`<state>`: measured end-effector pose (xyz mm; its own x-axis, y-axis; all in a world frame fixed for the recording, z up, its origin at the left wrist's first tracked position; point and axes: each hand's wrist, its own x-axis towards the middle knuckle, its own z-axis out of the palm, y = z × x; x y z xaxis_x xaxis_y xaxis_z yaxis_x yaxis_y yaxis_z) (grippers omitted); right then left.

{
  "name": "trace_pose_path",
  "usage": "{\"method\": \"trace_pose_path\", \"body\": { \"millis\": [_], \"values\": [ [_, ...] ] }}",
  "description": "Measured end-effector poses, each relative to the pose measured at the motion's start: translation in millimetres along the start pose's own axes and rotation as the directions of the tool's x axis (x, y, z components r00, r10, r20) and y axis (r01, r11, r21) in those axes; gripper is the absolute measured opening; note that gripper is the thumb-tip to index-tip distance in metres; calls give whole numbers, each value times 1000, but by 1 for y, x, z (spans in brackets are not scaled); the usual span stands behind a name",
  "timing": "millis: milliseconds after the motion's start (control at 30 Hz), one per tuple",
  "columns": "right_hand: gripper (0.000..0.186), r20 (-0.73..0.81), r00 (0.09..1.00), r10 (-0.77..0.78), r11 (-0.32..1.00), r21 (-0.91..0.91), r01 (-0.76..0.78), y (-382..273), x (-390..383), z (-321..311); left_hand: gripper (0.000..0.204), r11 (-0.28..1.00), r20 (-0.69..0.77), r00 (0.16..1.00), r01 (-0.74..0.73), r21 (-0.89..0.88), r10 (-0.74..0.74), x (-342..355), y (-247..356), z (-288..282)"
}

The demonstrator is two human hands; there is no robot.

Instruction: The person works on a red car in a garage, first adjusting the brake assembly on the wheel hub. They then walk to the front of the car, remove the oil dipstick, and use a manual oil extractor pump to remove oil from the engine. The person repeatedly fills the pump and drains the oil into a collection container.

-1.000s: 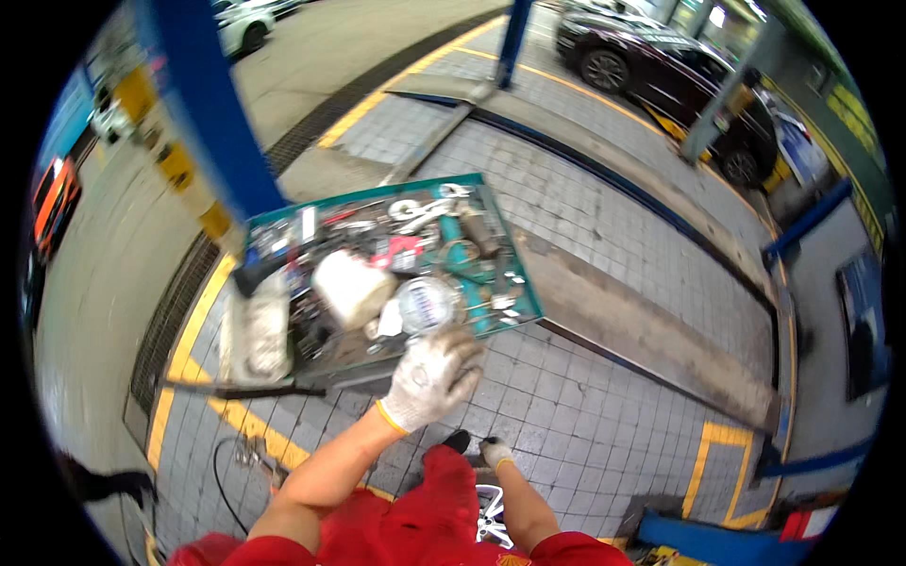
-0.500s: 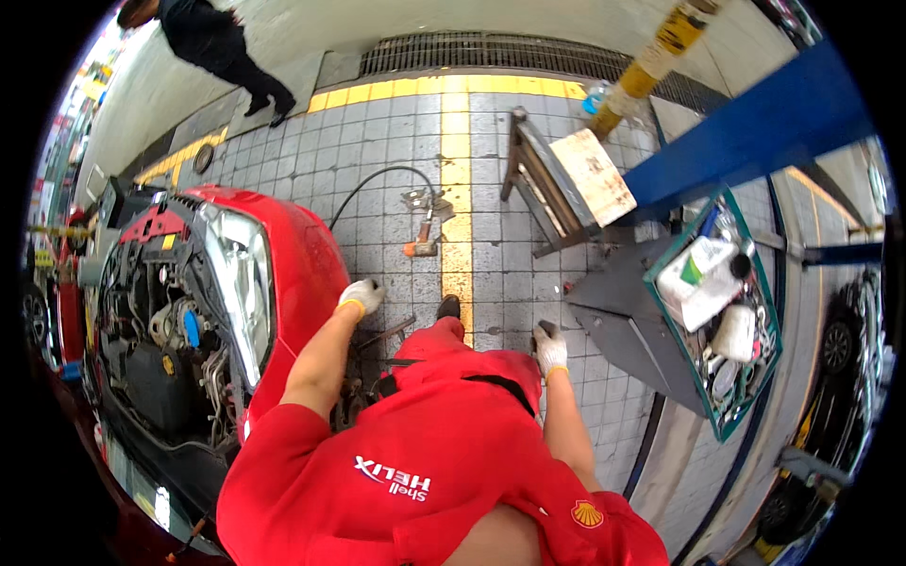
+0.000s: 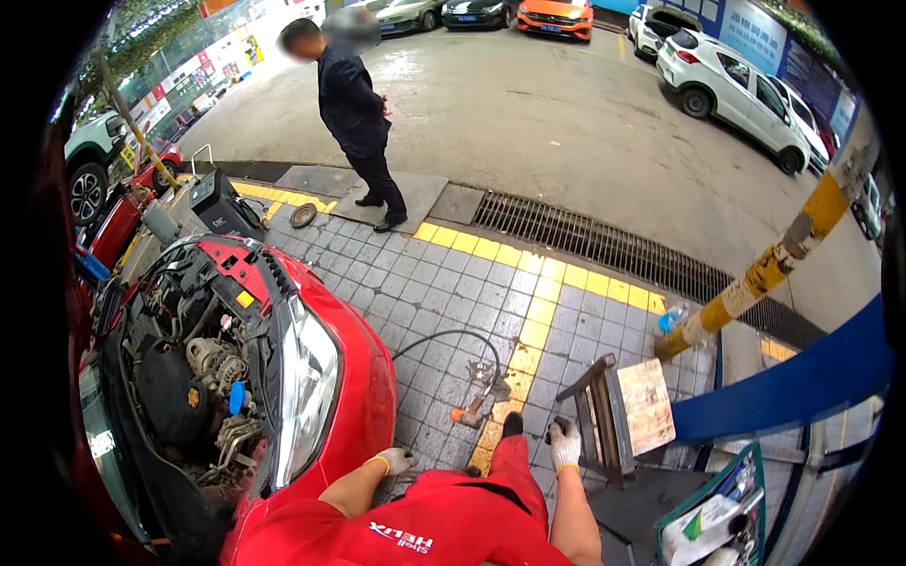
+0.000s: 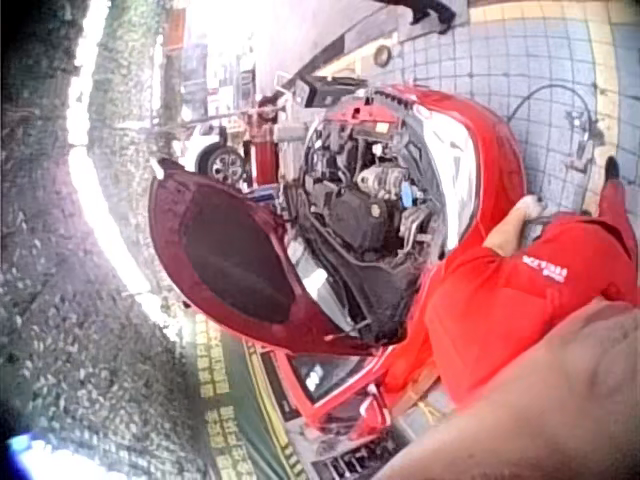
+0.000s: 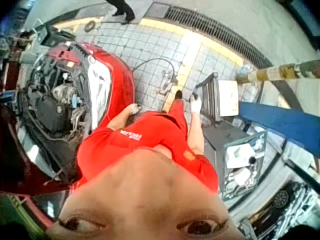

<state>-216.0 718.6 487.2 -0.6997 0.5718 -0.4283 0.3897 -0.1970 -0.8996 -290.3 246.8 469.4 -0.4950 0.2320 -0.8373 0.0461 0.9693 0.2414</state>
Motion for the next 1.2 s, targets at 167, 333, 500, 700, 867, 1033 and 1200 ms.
{"method": "trace_pose_path", "body": {
  "millis": [167, 333, 500, 700, 867, 1033, 1200],
  "values": [
    [30, 78, 994, -73, 995, -66, 79, -37, 99, 20, 61, 974, -201, 976, 37, -224, -84, 25, 56, -89],
    [37, 186, 980, -62, 987, -133, 88, -69, 167, 59, 58, 954, -401, 915, -87, -287, -37, 45, 100, -174],
    [32, 370, 923, -106, 960, -203, 192, -66, 188, 114, 54, 911, -520, 850, -149, -384, -80, 52, 120, -232],
    [30, 429, 895, 123, 972, -233, -22, -96, 207, 178, 51, 832, -637, 737, -196, -519, -224, 63, 101, -309],
    [29, 453, 867, 209, 952, -297, -75, -115, 271, 282, 45, 787, -714, 613, -230, -573, -340, 77, 61, -428],
    [29, 507, 821, 261, 936, -341, -87, -169, 313, 431, 41, 714, -729, 462, -251, -654, -505, 91, -43, -552],
    [29, 569, 812, 132, 918, -379, 116, -218, 352, 568, 46, 587, -668, 290, -325, -742, -685, 101, -149, -632]
  ]
}}
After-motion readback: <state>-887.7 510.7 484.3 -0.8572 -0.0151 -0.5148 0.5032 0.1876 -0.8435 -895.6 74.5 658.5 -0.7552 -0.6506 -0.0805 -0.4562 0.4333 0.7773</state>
